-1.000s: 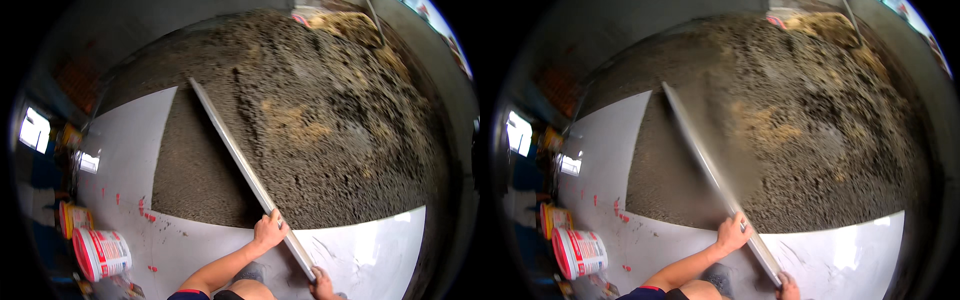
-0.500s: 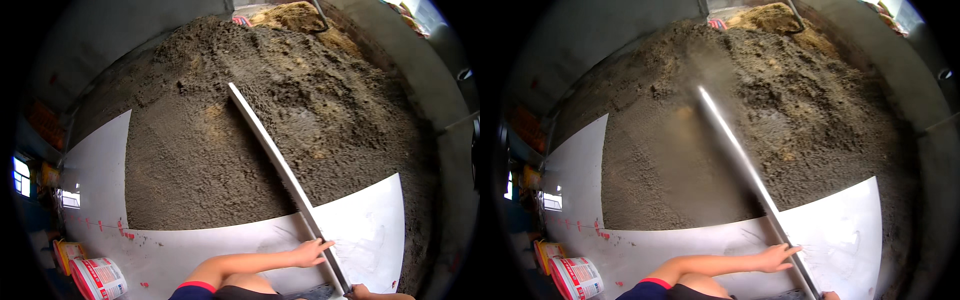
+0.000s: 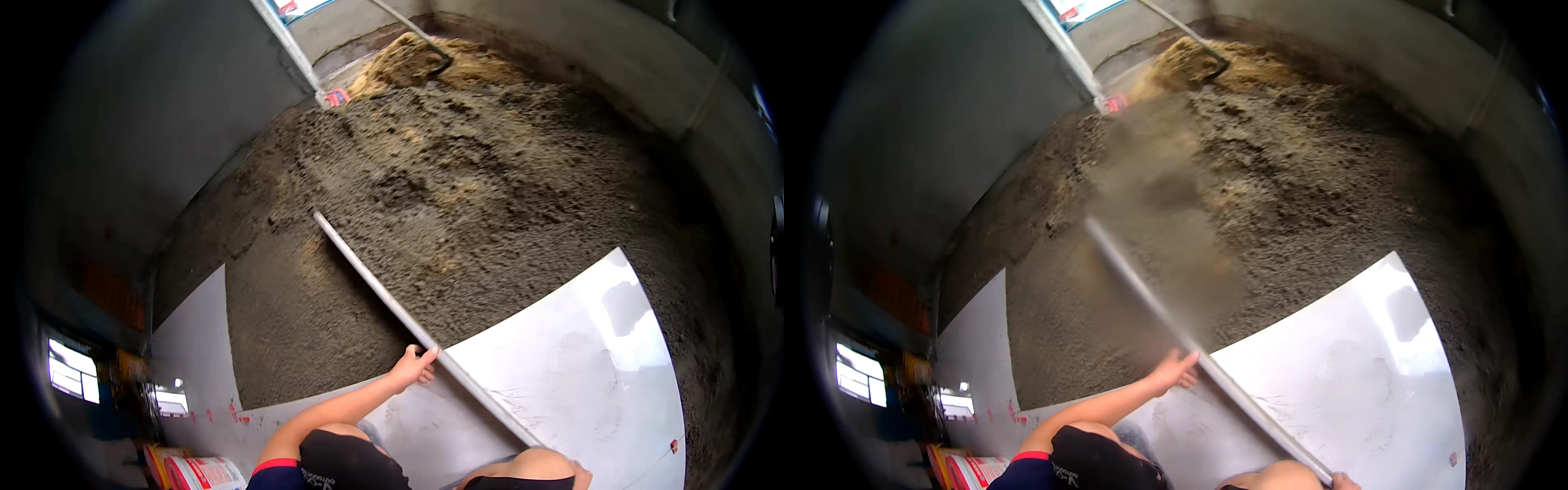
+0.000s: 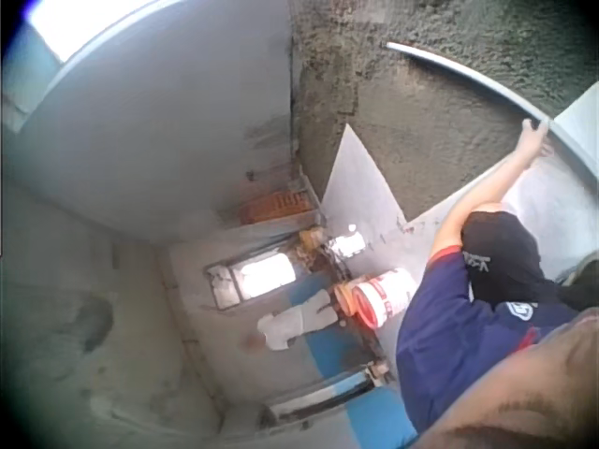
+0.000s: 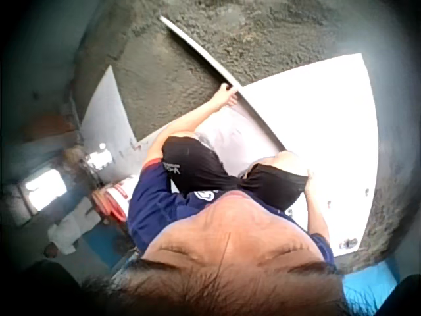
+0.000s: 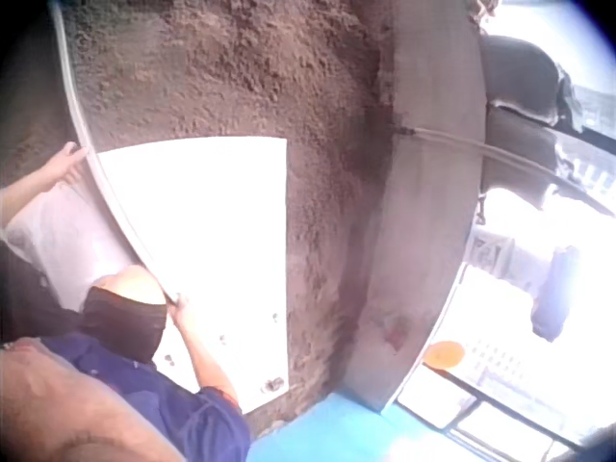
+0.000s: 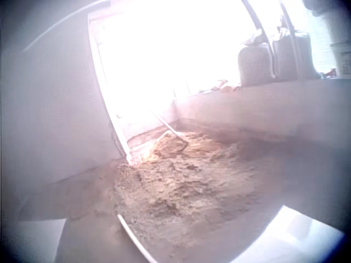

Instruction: The person levels a layer of sand or mortar using a long straight edge and then applies adhesive to the back of a tile and the floor using a notched trowel.

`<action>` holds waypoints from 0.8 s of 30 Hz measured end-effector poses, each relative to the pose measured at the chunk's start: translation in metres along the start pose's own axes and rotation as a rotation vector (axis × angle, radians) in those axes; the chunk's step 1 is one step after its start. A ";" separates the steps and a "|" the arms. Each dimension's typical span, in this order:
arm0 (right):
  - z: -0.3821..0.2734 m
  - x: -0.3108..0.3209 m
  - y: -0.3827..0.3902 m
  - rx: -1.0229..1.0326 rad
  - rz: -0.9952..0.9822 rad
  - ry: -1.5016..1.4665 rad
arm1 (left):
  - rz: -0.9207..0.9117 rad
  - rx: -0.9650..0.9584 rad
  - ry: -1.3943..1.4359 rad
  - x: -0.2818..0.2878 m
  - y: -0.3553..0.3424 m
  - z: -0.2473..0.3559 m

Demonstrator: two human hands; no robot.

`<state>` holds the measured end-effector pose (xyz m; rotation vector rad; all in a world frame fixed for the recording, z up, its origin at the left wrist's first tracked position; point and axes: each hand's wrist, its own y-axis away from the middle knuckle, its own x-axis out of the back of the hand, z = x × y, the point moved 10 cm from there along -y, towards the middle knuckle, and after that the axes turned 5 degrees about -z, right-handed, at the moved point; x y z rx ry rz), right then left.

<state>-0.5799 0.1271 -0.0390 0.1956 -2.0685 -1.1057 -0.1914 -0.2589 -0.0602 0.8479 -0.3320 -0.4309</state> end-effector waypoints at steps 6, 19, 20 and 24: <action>0.084 -0.026 0.047 -0.089 0.074 -0.006 | 0.132 -0.002 -0.435 -0.072 -0.011 0.006; 0.098 -0.091 0.085 -0.409 0.276 -0.155 | -0.059 -0.343 -0.680 -0.194 -0.073 0.119; 0.101 -0.093 0.084 -0.436 0.294 -0.158 | -0.050 -0.450 -0.714 -0.202 -0.074 0.133; 0.117 -0.093 0.076 -0.556 0.381 -0.191 | -0.145 -0.585 -0.789 -0.275 -0.074 0.217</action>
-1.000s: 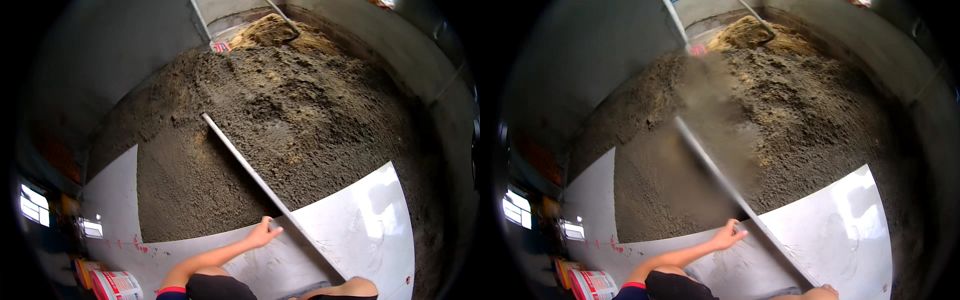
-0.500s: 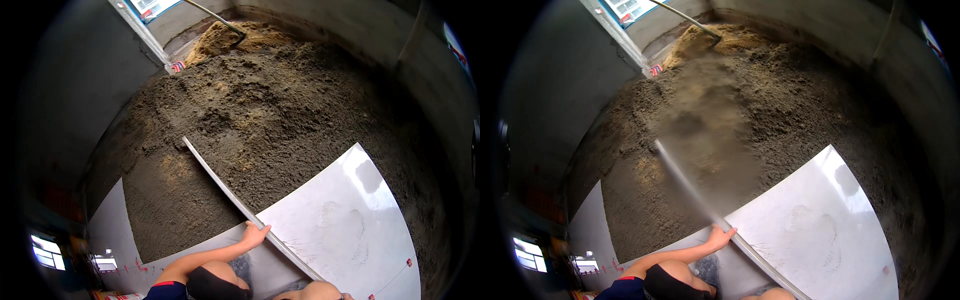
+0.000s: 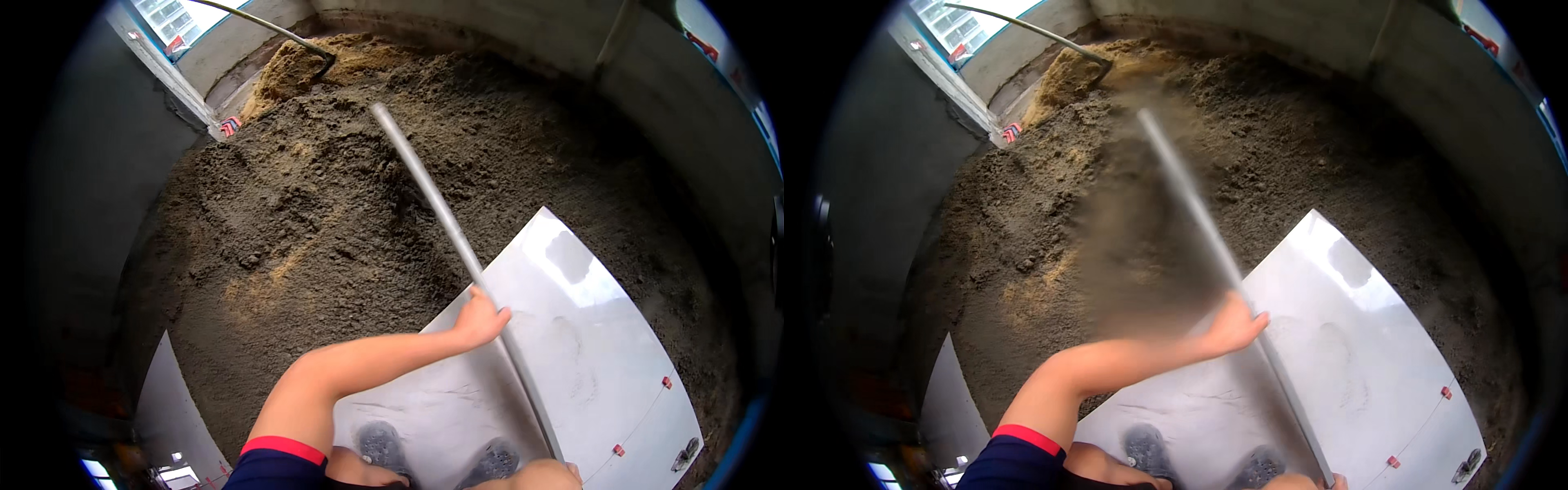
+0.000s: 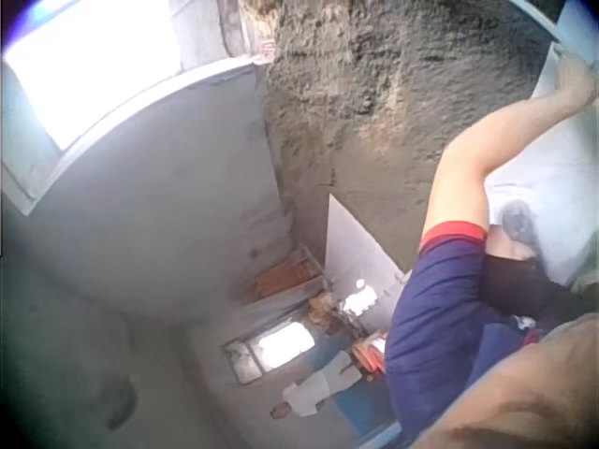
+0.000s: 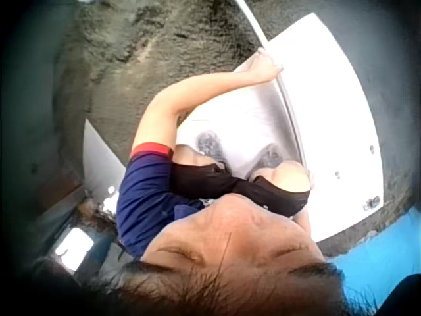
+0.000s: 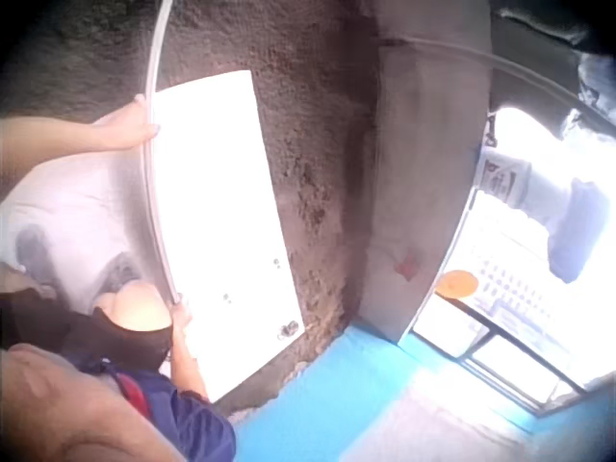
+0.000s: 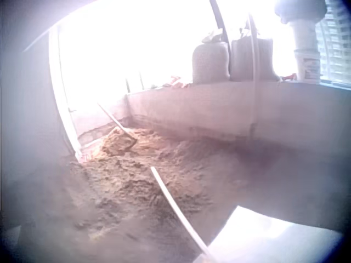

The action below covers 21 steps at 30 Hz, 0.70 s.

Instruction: The person levels a layer of sand or mortar using a long straight edge and then applies adhesive to the back of a tile and the floor using a notched trowel.

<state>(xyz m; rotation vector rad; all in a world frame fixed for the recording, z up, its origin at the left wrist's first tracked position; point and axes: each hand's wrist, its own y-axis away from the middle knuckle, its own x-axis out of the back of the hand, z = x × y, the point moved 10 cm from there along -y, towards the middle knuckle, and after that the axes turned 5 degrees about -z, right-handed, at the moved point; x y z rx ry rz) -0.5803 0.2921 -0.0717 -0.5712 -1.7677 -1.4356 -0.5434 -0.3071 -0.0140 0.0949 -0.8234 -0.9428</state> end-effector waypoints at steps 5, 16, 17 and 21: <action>-0.069 0.063 -0.047 0.060 0.388 -0.180 | 0.234 -0.098 -0.271 0.054 -0.076 0.119; -0.096 0.115 -0.090 0.293 0.192 0.167 | -0.079 -0.725 -0.747 -0.012 -0.082 0.086; -0.073 0.117 -0.087 0.268 0.219 0.165 | -0.042 -0.799 -0.722 -0.024 -0.063 0.090; -0.002 0.072 -0.061 0.234 -0.001 0.331 | -0.048 -0.900 -0.605 -0.066 -0.008 0.070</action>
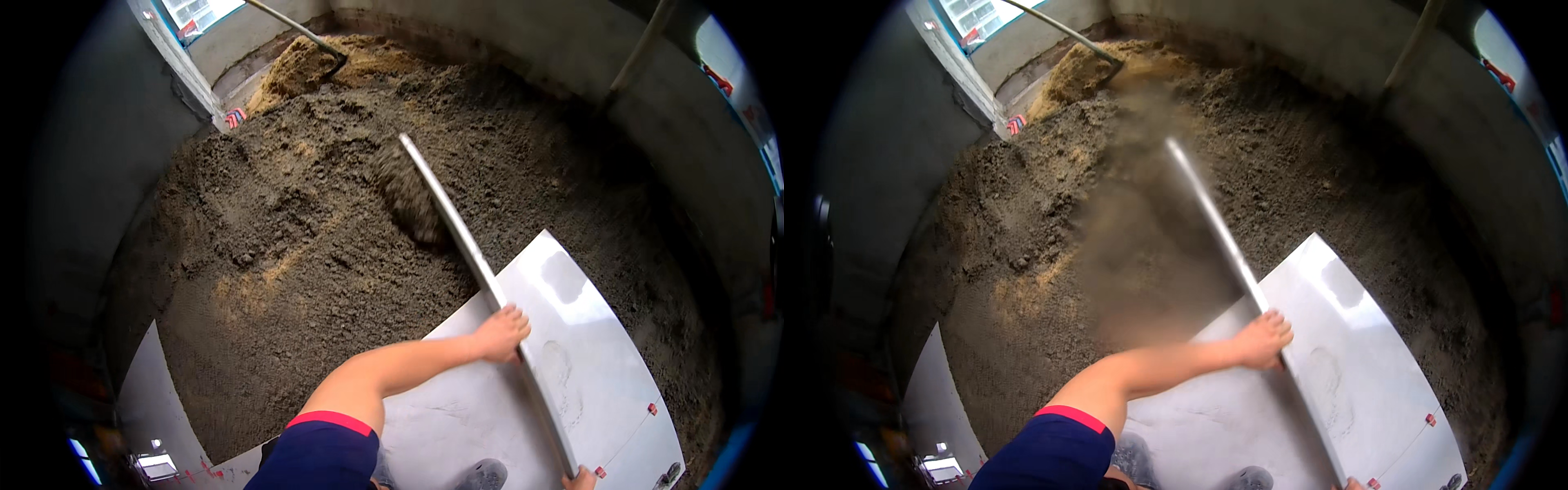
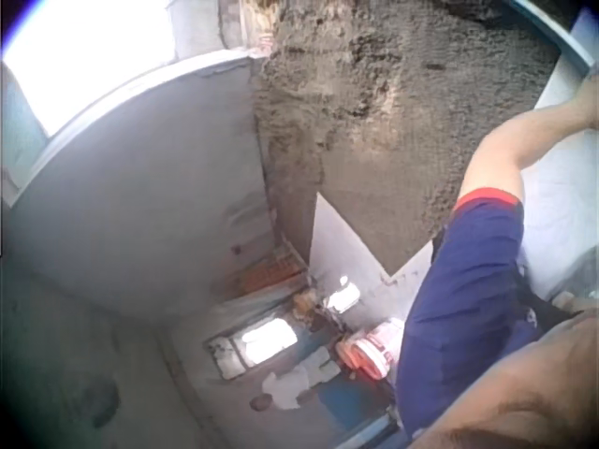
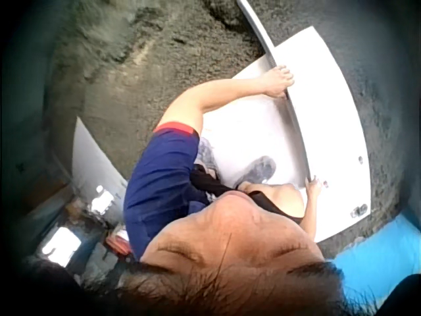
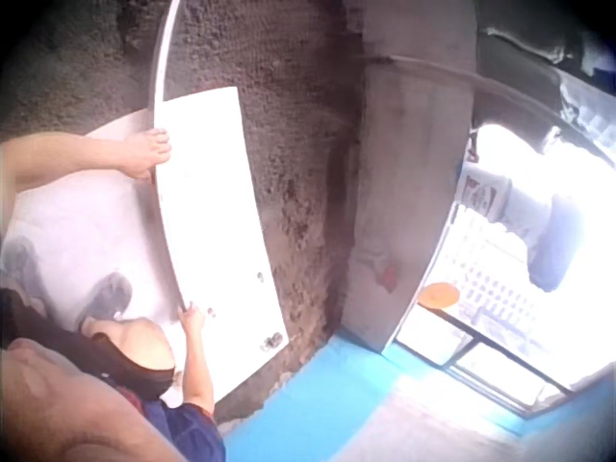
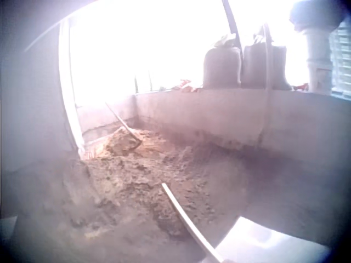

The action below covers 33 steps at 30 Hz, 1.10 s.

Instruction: The person levels a layer of sand or mortar using a long straight edge and then applies adhesive to the back of a tile and the floor using a notched trowel.

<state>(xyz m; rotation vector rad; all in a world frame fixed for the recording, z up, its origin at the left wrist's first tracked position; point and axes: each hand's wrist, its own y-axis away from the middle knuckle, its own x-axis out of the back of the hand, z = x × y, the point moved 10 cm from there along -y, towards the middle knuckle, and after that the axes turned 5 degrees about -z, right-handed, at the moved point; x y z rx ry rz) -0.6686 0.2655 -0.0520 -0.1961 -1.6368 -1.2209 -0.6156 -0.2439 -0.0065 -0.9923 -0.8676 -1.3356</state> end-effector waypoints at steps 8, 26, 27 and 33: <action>-0.015 -0.031 0.024 -0.073 0.098 -0.149 | -0.189 -0.019 -0.058 0.007 0.011 -0.002; -0.077 0.002 -0.008 0.246 -0.044 -0.052 | -0.049 0.199 0.073 0.035 0.182 -0.028; -0.080 0.003 -0.009 0.259 0.006 -0.074 | -0.088 0.210 0.055 0.030 0.179 -0.037; -0.220 0.100 -0.093 0.295 0.176 -0.061 | 0.055 0.315 -0.066 0.111 0.178 -0.186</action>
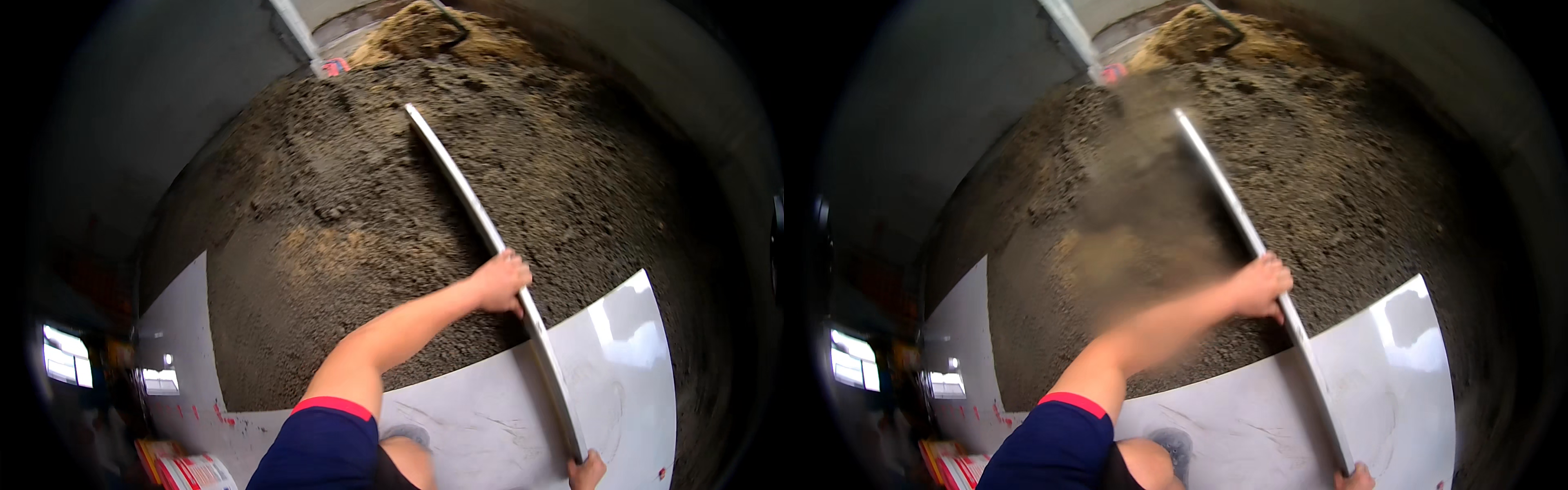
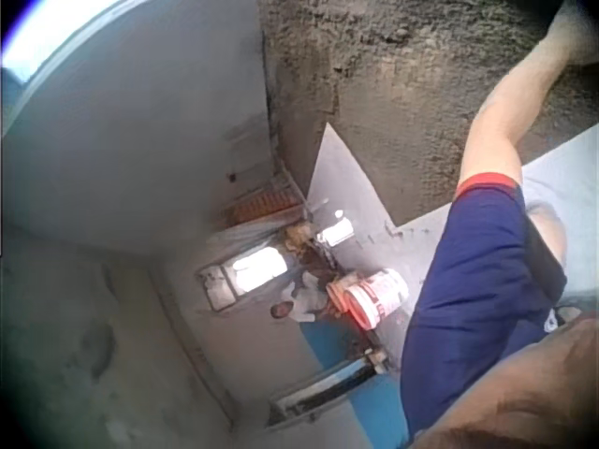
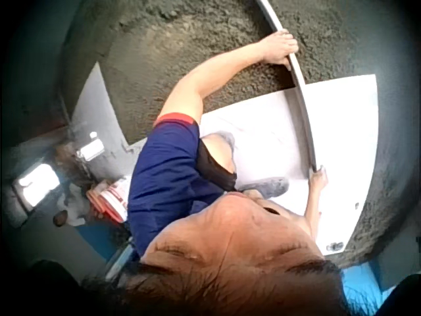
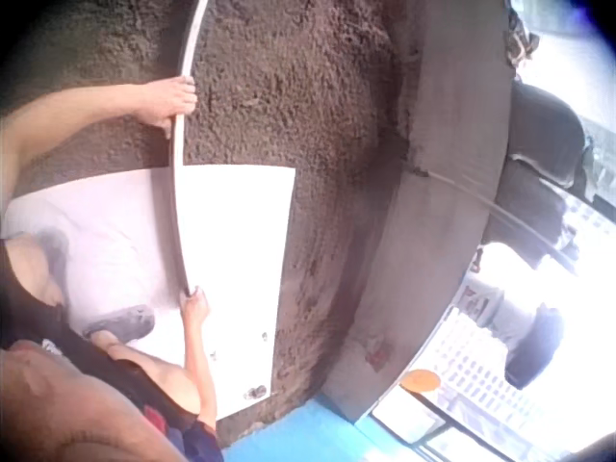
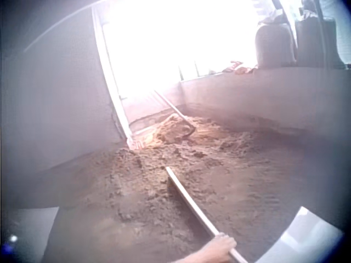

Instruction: The person levels a layer of sand or mortar using a long straight edge and then applies adhesive to the back of a tile and the floor using a notched trowel.

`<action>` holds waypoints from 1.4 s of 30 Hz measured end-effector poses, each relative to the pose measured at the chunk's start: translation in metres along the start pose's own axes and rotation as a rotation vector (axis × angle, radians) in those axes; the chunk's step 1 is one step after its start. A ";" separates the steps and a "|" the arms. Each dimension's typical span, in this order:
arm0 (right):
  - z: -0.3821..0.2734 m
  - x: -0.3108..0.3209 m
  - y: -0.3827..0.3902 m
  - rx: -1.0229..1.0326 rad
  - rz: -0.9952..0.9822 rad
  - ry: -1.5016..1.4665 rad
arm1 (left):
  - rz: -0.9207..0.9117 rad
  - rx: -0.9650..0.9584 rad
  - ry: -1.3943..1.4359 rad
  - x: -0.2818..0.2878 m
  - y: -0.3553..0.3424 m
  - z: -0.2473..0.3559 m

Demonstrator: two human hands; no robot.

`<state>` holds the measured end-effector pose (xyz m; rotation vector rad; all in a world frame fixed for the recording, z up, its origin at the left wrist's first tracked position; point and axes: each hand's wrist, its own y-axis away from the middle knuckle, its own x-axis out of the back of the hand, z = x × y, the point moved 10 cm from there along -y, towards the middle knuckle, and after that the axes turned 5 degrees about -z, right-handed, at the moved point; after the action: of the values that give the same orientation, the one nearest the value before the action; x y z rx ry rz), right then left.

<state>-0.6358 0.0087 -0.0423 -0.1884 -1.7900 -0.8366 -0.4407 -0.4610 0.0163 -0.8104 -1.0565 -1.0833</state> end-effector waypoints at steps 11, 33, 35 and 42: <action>0.005 -0.007 -0.045 0.256 -0.194 0.192 | 0.178 0.238 0.040 0.010 0.127 -0.001; -0.080 0.010 -0.101 0.382 -0.250 0.387 | 0.350 0.526 0.150 0.015 0.273 -0.024; -0.091 0.027 -0.099 0.432 -0.089 0.201 | 0.335 0.599 0.154 0.009 0.292 -0.003; -0.126 0.050 -0.096 0.573 0.010 0.156 | 0.260 0.805 0.090 0.003 0.343 0.057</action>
<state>-0.6066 -0.1536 -0.0210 0.2356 -1.8029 -0.2951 -0.1273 -0.3106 0.0295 -0.2302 -1.1454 -0.3969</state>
